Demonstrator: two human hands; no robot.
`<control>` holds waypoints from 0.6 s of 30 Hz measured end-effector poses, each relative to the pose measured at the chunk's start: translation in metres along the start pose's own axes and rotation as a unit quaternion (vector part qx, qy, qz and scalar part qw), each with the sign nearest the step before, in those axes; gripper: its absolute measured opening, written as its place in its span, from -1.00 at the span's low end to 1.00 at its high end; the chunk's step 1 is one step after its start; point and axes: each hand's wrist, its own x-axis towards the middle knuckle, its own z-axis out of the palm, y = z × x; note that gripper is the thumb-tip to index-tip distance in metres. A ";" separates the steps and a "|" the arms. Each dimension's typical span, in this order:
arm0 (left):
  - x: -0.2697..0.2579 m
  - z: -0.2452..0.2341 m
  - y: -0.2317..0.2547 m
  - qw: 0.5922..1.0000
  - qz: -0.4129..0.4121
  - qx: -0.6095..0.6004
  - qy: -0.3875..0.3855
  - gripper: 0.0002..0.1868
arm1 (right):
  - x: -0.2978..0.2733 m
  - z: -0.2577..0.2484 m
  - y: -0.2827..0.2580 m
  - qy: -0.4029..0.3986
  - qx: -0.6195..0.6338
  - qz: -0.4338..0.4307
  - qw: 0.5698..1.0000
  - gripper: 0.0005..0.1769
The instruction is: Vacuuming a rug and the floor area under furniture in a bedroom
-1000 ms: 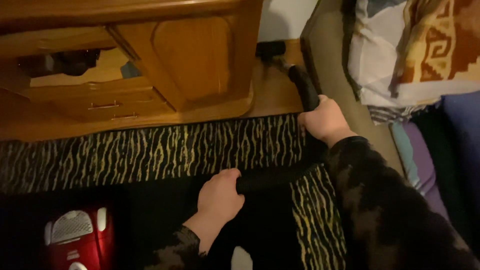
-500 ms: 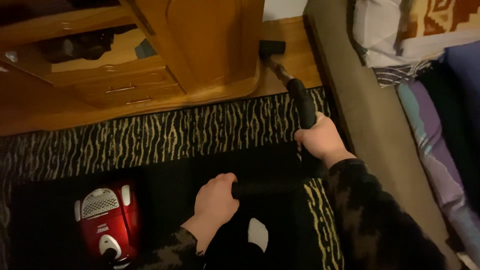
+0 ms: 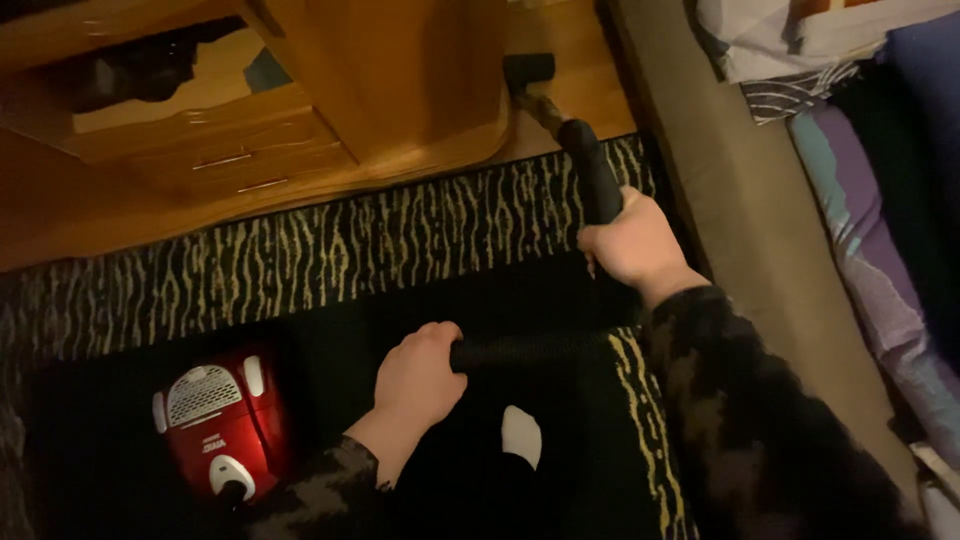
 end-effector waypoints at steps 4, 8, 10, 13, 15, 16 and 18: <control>0.003 -0.009 0.013 1.000 -0.003 -0.025 0.000 -0.44 | 0.006 -0.002 -0.021 -0.007 0.001 0.000 1.000 -0.79; 0.014 -0.015 0.017 0.998 -0.043 -0.034 0.001 -0.41 | 0.040 0.000 -0.030 -0.003 -0.050 0.003 0.999 -0.52; 0.021 -0.020 0.020 0.998 -0.054 -0.045 0.003 -0.41 | 0.053 -0.004 -0.043 0.001 -0.049 -0.009 0.999 -0.57; 0.028 -0.022 0.032 0.996 -0.036 -0.085 0.013 -0.37 | 0.051 -0.014 -0.065 -0.019 -0.086 -0.009 0.996 0.13; 0.034 -0.026 0.043 0.996 -0.041 -0.085 -0.001 -0.36 | 0.043 -0.024 -0.079 -0.015 -0.054 -0.007 0.998 0.11; 0.038 -0.022 0.044 0.995 -0.039 -0.087 0.003 -0.36 | 0.048 -0.029 -0.080 -0.013 -0.055 -0.012 0.998 0.11; 0.044 -0.016 0.045 0.996 -0.034 -0.082 0.001 -0.36 | 0.057 -0.037 -0.080 -0.032 -0.071 0.016 0.997 0.09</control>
